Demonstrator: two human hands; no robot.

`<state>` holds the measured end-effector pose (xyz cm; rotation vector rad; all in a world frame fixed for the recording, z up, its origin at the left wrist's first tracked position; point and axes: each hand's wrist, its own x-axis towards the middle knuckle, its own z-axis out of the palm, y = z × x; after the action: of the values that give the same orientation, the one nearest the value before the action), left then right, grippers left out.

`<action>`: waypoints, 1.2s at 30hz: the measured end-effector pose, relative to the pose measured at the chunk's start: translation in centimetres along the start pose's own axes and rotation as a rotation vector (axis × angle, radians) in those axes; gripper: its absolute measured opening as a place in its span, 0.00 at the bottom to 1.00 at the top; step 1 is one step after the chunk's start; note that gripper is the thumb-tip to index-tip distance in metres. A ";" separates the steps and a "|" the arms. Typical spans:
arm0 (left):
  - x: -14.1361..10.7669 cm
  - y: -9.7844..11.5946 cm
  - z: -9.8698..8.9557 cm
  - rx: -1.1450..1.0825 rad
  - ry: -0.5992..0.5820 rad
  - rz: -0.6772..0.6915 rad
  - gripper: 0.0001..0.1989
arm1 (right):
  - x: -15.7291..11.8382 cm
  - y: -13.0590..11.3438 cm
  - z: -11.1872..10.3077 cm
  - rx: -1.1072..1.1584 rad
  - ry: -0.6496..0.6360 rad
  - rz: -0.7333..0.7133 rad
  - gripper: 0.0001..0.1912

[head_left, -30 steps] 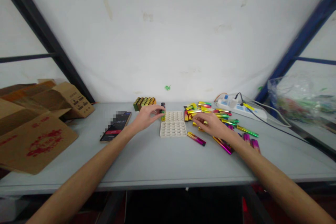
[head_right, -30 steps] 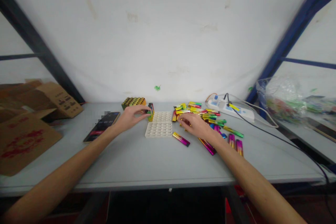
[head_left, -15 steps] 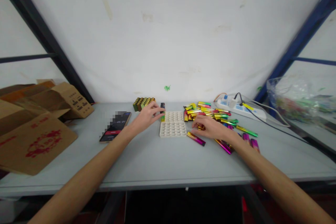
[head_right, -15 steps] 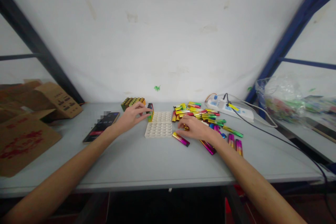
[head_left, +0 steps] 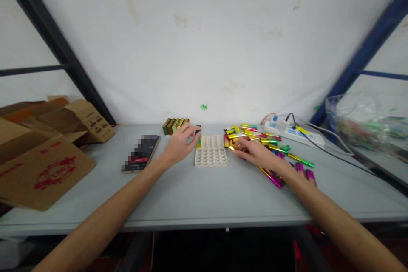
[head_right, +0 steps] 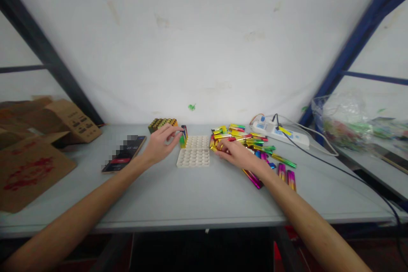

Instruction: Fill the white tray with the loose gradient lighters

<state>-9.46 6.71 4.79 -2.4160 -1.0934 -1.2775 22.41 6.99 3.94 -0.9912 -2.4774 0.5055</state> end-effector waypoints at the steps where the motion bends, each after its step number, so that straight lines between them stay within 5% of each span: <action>1: 0.0 0.4 0.0 -0.014 0.011 0.006 0.09 | 0.0 0.0 0.0 0.022 0.037 -0.013 0.15; 8: -0.3 2.5 1.3 -0.182 -0.061 -0.041 0.07 | 0.2 -0.1 0.4 0.238 0.060 -0.028 0.20; 16: -0.7 4.8 2.8 -0.675 -0.343 -0.333 0.15 | 0.6 -0.9 1.7 0.663 0.139 0.063 0.19; 23: -0.6 4.2 3.0 -0.949 -0.358 -0.544 0.19 | 0.7 -0.8 1.4 0.687 0.176 0.104 0.21; 29: -0.3 3.9 2.6 -0.913 -0.426 -0.538 0.23 | 0.7 -1.0 1.0 0.785 0.269 0.126 0.19; 36: -0.5 4.8 2.8 -0.928 -0.518 -0.539 0.23 | 0.8 -1.4 1.9 0.883 0.208 0.108 0.19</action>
<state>-4.55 4.47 3.46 -3.4301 -1.6365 -1.6195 20.08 6.27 3.20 -0.7386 -1.7098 1.2984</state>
